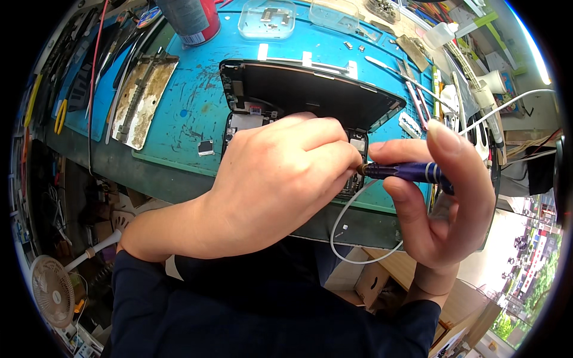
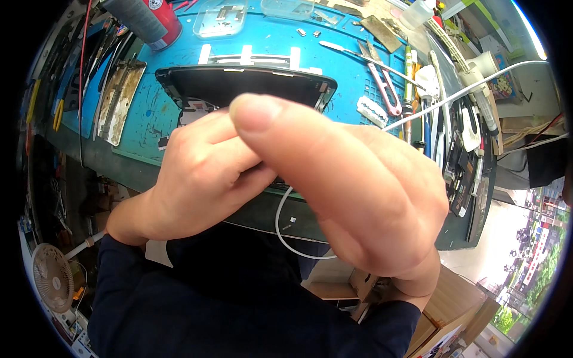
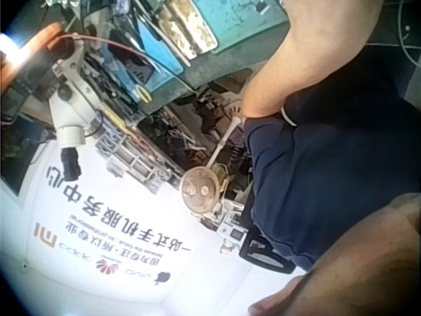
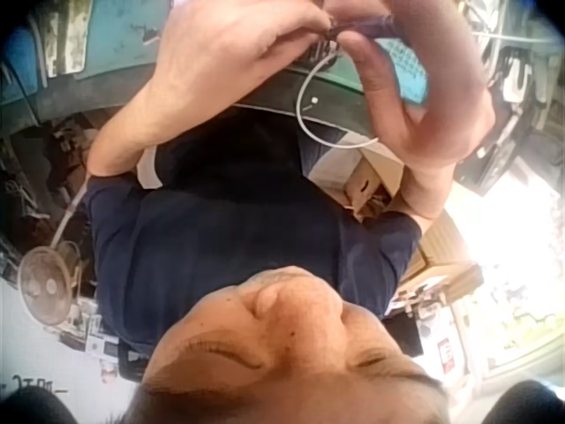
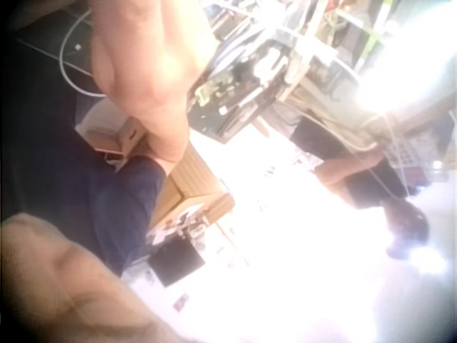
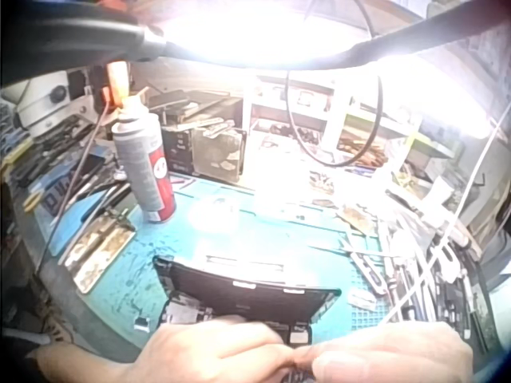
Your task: The person works on a disassembled smartphone at a cluttered workbench. They use a yellow-handled screwdriver to remove screws, then use pliers to handle small components. Later, they use a soldering iron to work on the phone's internal circuitry.
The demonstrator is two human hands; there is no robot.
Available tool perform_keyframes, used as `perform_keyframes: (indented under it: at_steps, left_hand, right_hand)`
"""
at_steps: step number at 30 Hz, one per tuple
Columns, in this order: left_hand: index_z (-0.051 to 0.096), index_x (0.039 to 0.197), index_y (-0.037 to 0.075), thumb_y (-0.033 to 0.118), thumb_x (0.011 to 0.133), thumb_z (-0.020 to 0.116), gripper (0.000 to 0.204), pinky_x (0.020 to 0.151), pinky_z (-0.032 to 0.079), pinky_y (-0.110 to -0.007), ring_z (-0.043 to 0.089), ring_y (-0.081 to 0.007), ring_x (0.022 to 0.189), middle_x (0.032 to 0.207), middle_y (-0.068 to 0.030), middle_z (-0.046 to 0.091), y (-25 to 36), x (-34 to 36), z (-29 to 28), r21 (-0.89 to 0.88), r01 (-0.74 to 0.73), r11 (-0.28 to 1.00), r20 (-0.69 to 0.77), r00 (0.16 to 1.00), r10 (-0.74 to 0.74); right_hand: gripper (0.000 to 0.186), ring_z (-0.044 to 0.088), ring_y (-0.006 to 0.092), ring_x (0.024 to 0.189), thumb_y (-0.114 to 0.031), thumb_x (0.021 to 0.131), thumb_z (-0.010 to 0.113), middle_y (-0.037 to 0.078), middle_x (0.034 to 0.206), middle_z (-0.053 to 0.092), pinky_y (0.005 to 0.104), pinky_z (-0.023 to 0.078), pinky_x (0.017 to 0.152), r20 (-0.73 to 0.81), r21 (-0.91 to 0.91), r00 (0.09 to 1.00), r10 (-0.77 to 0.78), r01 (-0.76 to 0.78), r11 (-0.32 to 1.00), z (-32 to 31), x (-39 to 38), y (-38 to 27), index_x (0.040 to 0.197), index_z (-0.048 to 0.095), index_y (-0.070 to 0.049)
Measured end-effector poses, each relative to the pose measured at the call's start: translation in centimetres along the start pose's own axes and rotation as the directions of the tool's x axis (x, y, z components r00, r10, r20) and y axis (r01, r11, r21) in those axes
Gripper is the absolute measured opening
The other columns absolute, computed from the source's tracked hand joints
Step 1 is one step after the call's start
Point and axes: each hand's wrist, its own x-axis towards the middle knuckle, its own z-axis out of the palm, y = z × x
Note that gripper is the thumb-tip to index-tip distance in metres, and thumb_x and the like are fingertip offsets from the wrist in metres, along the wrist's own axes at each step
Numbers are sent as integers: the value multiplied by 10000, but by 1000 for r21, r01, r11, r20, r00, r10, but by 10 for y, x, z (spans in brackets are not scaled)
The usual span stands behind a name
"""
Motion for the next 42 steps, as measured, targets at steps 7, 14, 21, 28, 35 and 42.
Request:
perform_keyframes:
  at_steps: [7,14,21,28,35,42]
  left_hand:
    - [688,851,30,12,699,807,194,658,560,-404,690,-342,793,900,-127,710,0,1,0,-15,-24,1000,-14,1000,24]
    - [684,847,13,16,699,808,193,674,567,-409,695,-350,814,920,-139,715,-2,0,3,-44,-20,999,-37,999,18]
    - [683,838,15,26,715,813,179,668,561,-409,690,-347,807,901,-136,708,-1,1,2,-44,-18,999,-31,999,17]
    - [690,841,29,33,724,816,173,632,542,-410,665,-334,754,827,-117,678,-1,1,2,-33,-28,999,-45,999,27]
    - [690,853,30,38,726,815,179,640,543,-408,664,-333,756,841,-113,676,-2,0,3,-47,-35,998,-52,998,32]
    - [687,873,31,29,730,806,186,653,550,-403,670,-339,770,854,-110,683,-2,0,5,-59,-27,998,-65,998,24]
  right_hand:
    - [617,756,304,902,23,902,756,237,987,744,371,599,813,-39,97,999,5,-1,995,4,-1,0,1446,466,15]
    - [605,757,311,939,40,882,775,245,992,744,384,601,841,-86,57,995,48,-43,997,6,-4,-6,1420,498,32]
    - [593,756,302,952,10,883,791,244,1017,753,367,586,861,-4,-72,981,193,-193,979,0,-5,-16,1408,518,47]
    - [655,742,271,880,-9,909,770,233,990,753,332,567,803,-72,-48,997,-20,17,999,6,-4,-3,1472,439,45]
    - [686,736,256,878,-15,916,766,231,989,754,328,563,802,-35,-57,999,21,-23,998,1,-3,-8,1504,416,32]
    - [696,737,254,895,-21,914,770,229,990,754,326,561,810,-46,-52,999,19,-21,998,5,-3,-9,1510,414,24]
